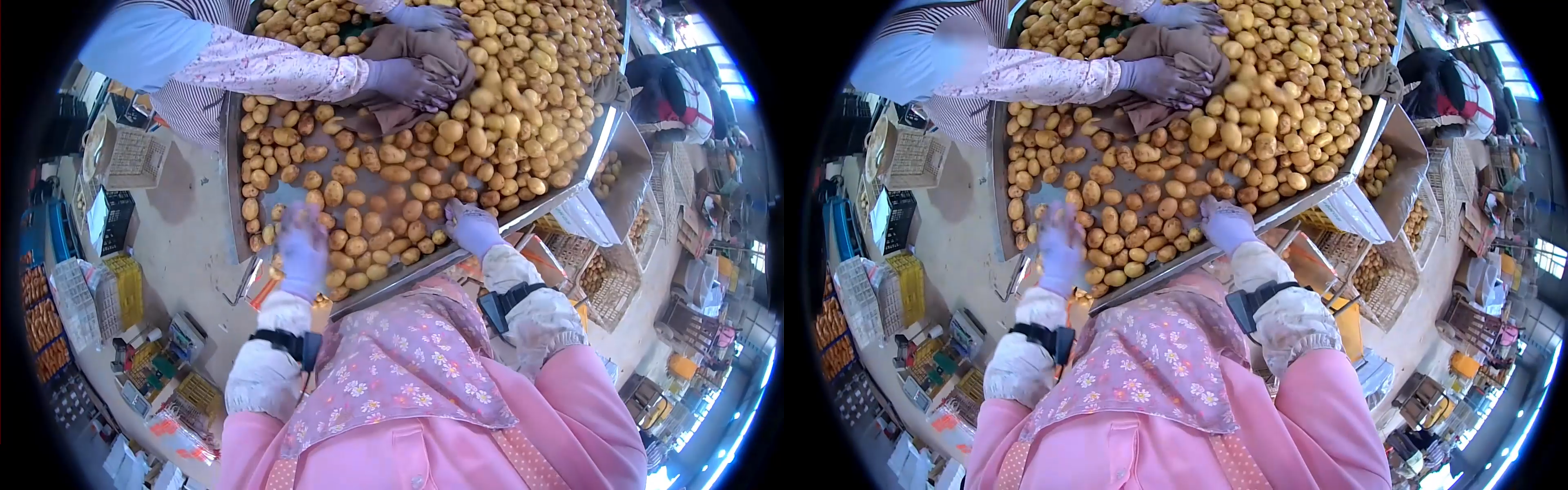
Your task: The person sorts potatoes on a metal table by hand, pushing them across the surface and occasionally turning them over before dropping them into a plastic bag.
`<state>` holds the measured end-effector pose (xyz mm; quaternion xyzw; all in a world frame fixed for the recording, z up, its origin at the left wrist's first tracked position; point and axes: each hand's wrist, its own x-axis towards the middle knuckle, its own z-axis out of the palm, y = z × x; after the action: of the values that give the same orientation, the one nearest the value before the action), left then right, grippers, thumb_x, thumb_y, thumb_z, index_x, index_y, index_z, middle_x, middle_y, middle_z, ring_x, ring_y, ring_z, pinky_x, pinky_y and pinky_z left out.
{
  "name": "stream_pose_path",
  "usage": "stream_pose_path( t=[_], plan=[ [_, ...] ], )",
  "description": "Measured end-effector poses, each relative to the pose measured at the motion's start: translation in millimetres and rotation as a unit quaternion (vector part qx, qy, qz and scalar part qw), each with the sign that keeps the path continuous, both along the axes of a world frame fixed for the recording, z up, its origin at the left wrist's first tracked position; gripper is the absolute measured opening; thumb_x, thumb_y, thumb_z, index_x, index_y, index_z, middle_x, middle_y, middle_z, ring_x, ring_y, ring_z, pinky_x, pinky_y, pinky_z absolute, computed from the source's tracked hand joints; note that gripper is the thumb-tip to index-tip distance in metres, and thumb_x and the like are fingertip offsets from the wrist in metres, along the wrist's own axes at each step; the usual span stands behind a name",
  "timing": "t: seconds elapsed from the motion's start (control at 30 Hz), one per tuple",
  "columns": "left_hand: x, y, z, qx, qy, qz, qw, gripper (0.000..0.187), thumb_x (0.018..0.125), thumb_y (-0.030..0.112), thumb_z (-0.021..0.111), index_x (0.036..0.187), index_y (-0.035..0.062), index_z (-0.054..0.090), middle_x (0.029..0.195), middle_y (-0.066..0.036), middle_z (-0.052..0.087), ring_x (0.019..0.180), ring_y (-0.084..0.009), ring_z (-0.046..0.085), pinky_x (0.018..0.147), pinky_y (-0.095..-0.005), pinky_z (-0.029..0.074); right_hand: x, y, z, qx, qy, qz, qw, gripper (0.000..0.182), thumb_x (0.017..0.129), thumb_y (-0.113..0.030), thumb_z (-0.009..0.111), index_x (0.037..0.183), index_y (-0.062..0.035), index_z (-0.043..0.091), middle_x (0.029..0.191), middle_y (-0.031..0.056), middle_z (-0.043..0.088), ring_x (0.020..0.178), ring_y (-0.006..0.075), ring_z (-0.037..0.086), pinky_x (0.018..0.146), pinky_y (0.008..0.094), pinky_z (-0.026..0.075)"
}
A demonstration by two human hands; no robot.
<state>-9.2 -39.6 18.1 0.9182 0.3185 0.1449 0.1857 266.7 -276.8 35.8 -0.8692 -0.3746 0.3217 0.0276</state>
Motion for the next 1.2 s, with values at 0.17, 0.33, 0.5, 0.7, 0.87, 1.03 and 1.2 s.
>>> stream_pose_path(
  t=[0.17, 0.33, 0.5, 0.7, 0.87, 1.03, 1.2],
  plan=[
    [-13, -57, 9, -0.061, 0.04, -0.28, 0.957, 0.044, 0.085, 0.015, 0.064, 0.129, 0.015, 0.064, 0.143, -0.01, 0.054, 0.133, -0.0369, 0.048, 0.109, -0.0498, 0.042, -6, 0, 35, -0.055, 0.052, 0.069, 0.995, 0.031, 0.094, -0.03, 0.06, 0.117, -0.0091, 0.062, 0.114, 0.0148, 0.071, 0.108, 0.0358, 0.068, 0.091, 0.0472, 0.053],
    [-20, -25, 9, -0.06, 0.092, -0.239, 0.965, 0.044, 0.085, 0.02, 0.065, 0.128, 0.0174, 0.065, 0.144, -0.011, 0.054, 0.134, -0.0354, 0.048, 0.112, -0.0497, 0.04, -11, 22, -4, -0.165, -0.006, 0.112, 0.98, 0.046, 0.087, -0.036, 0.07, 0.12, -0.0068, 0.06, 0.115, 0.0163, 0.072, 0.108, 0.0345, 0.069, 0.089, 0.0456, 0.054],
    [-34, 13, -9, -0.055, 0.063, -0.155, 0.984, 0.041, 0.087, 0.022, 0.063, 0.128, 0.0161, 0.066, 0.133, -0.012, 0.061, 0.129, -0.0351, 0.053, 0.107, -0.0488, 0.045, -10, -25, 43, 0.12, 0.231, -0.199, 0.945, 0.033, 0.099, -0.016, 0.056, 0.13, -0.0068, 0.061, 0.102, 0.0085, 0.072, 0.091, 0.0204, 0.07, 0.079, 0.0369, 0.057],
    [-27, 9, 1, -0.069, 0.056, -0.116, 0.989, 0.041, 0.091, 0.02, 0.057, 0.132, 0.0153, 0.063, 0.133, -0.011, 0.062, 0.125, -0.0343, 0.056, 0.104, -0.0453, 0.048, 45, -187, 91, -0.045, 0.114, -0.17, 0.978, 0.041, 0.098, -0.019, 0.06, 0.138, -0.0088, 0.058, 0.12, 0.0145, 0.07, 0.111, 0.031, 0.067, 0.097, 0.039, 0.051],
    [-8, -55, -13, -0.389, 0.033, -0.155, 0.907, 0.04, 0.088, 0.013, 0.058, 0.128, 0.0119, 0.063, 0.129, -0.01, 0.061, 0.122, -0.0353, 0.057, 0.1, -0.0451, 0.047, 50, -71, 66, 0.186, -0.114, -0.158, 0.963, 0.05, 0.093, -0.017, 0.069, 0.14, -0.0095, 0.056, 0.148, 0.0219, 0.051, 0.137, 0.0403, 0.049, 0.113, 0.0456, 0.041],
    [-28, -31, 15, -0.119, 0.155, -0.228, 0.954, 0.041, 0.086, 0.01, 0.057, 0.126, 0.0138, 0.065, 0.132, -0.011, 0.059, 0.123, -0.0351, 0.056, 0.103, -0.0485, 0.045, -39, 99, 1, 0.156, -0.202, -0.061, 0.965, 0.061, 0.088, -0.045, 0.071, 0.144, -0.0313, 0.052, 0.16, 0.0162, 0.032, 0.147, 0.0501, 0.022, 0.116, 0.0724, 0.016],
    [-117, 19, 12, -0.113, 0.188, -0.145, 0.965, 0.041, 0.085, 0.013, 0.063, 0.125, 0.0136, 0.067, 0.14, -0.01, 0.056, 0.124, -0.0345, 0.056, 0.103, -0.0498, 0.044, 0, 66, -25, 0.273, 0.001, 0.292, 0.917, 0.053, 0.091, -0.039, 0.066, 0.142, -0.0302, 0.056, 0.154, 0.0107, 0.046, 0.148, 0.0427, 0.03, 0.122, 0.057, 0.022]
  ],
)
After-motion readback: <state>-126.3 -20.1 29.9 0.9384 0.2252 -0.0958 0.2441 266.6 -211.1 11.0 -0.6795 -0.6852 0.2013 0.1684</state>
